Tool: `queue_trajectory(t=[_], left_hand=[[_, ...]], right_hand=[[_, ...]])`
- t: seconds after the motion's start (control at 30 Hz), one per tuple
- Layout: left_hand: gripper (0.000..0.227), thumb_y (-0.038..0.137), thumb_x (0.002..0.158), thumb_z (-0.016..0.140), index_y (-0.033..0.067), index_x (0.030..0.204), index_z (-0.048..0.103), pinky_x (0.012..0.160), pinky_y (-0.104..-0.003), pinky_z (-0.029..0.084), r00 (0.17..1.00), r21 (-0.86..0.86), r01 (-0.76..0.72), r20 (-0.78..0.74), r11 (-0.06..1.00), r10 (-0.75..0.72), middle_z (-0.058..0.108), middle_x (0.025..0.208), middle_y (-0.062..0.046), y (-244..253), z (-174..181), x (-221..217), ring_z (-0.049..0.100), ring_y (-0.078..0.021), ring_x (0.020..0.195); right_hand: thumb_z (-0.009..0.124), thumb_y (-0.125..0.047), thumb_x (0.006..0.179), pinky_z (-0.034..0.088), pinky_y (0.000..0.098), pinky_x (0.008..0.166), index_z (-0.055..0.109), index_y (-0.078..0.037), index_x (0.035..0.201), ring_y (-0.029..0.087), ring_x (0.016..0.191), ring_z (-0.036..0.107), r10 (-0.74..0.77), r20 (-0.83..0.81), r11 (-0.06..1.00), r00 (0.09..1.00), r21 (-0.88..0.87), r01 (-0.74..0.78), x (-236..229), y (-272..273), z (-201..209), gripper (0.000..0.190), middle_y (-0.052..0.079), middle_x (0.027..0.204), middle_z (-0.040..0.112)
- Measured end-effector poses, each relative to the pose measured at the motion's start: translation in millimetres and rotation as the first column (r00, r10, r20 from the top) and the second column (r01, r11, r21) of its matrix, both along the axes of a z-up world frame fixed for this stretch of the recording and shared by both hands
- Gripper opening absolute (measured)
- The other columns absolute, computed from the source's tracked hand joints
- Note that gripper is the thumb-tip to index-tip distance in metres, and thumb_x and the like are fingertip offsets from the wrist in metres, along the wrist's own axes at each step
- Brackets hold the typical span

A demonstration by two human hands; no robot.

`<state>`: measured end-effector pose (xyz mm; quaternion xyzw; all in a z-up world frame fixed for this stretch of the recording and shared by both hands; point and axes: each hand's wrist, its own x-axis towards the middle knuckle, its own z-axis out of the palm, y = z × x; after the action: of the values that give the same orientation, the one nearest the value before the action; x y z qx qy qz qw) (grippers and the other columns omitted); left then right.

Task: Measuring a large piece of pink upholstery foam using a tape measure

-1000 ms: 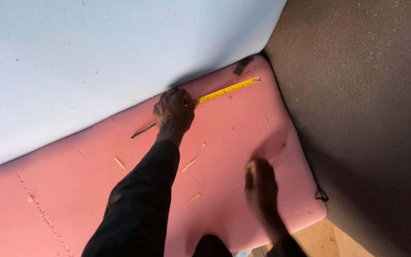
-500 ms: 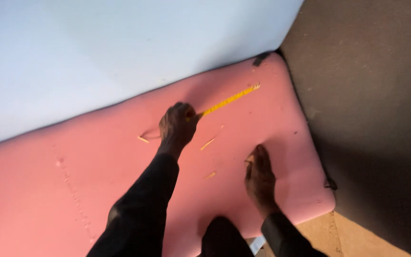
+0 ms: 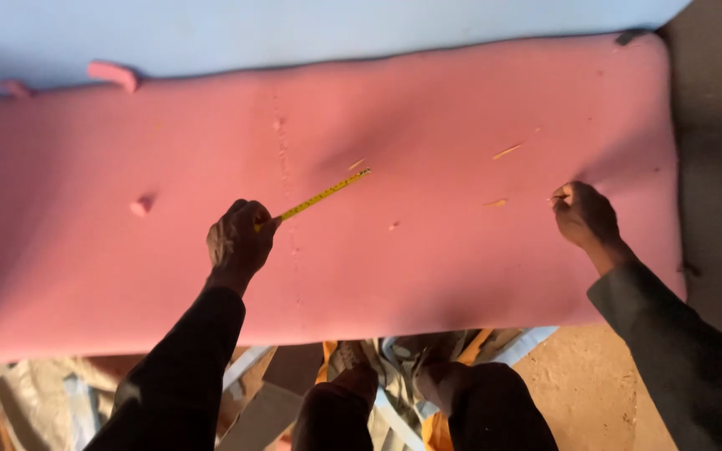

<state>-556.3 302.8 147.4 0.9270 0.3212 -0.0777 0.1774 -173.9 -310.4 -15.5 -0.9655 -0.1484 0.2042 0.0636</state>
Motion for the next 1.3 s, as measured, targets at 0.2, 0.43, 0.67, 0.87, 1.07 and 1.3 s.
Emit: queue_trajectory(t=[0.2,0.43,0.67,0.87,1.07,1.3], left_hand=[[0.019,0.036,0.102,0.082,0.0218,0.096,0.072,0.074,-0.053,0.066,0.998,-0.03,0.04,-0.046,0.999,-0.041,0.066,0.092,-0.002,31.9,13.1,-76.0,0.08,-0.0358,0.089],[0.019,0.039,0.102,0.08,0.0237,0.098,0.07,0.078,-0.051,0.068,0.991,-0.082,0.052,-0.122,0.995,-0.062,0.066,0.096,0.0,51.6,-11.6,-125.0,0.081,-0.0312,0.094],[0.018,0.036,0.103,0.08,0.0226,0.099,0.07,0.083,-0.05,0.068,0.992,-0.116,0.047,-0.114,0.992,-0.06,0.066,0.097,0.0,64.2,-40.3,-147.4,0.079,-0.0306,0.098],[0.019,0.036,0.102,0.081,0.0205,0.099,0.069,0.083,-0.052,0.068,0.996,-0.127,0.051,-0.065,0.991,-0.059,0.065,0.098,-0.001,65.9,-59.6,-150.4,0.079,-0.0326,0.101],[0.017,0.037,0.1,0.081,0.0255,0.096,0.069,0.08,-0.049,0.068,0.998,-0.044,0.05,-0.025,0.998,-0.051,0.064,0.096,0.003,65.7,-87.5,-147.9,0.078,-0.0292,0.098],[0.017,0.041,0.099,0.082,0.0289,0.096,0.07,0.079,-0.048,0.07,0.992,0.046,0.123,-0.026,0.991,-0.122,0.065,0.096,0.005,71.7,-101.1,-149.8,0.079,-0.0272,0.095]], right_hand=[[0.078,-0.015,0.1,0.067,0.0533,0.088,0.072,-0.025,0.113,0.036,0.102,0.083,0.207,-0.009,0.943,0.978,0.267,-0.197,-227.3,184.6,84.6,0.017,0.008,0.101,0.08],[0.073,-0.011,0.099,0.06,0.0462,0.116,0.065,-0.021,0.098,0.034,0.126,0.077,0.335,0.102,0.835,0.937,0.428,-0.346,-369.6,305.7,55.2,0.012,0.008,0.11,0.075],[0.078,-0.015,0.095,0.062,0.0485,0.115,0.064,-0.016,0.097,0.044,0.132,0.076,0.524,0.359,0.75,0.772,0.235,-0.618,-369.3,289.1,9.7,0.014,0.019,0.142,0.077],[0.08,-0.021,0.094,0.065,0.0403,0.11,0.064,-0.022,0.097,0.036,0.135,0.078,0.595,0.35,0.728,0.724,0.146,-0.669,-357.0,283.6,5.7,0.016,0.011,0.153,0.077],[0.079,-0.02,0.094,0.063,0.0395,0.113,0.065,-0.024,0.094,0.035,0.14,0.075,0.585,0.252,0.74,0.771,0.224,-0.635,-349.7,278.7,7.4,0.015,0.009,0.157,0.076],[0.071,-0.016,0.099,0.064,0.0421,0.111,0.059,-0.023,0.095,0.037,0.147,0.07,0.582,0.098,0.755,0.807,0.302,-0.582,-348.3,282.3,18.7,0.015,0.01,0.16,0.071]])
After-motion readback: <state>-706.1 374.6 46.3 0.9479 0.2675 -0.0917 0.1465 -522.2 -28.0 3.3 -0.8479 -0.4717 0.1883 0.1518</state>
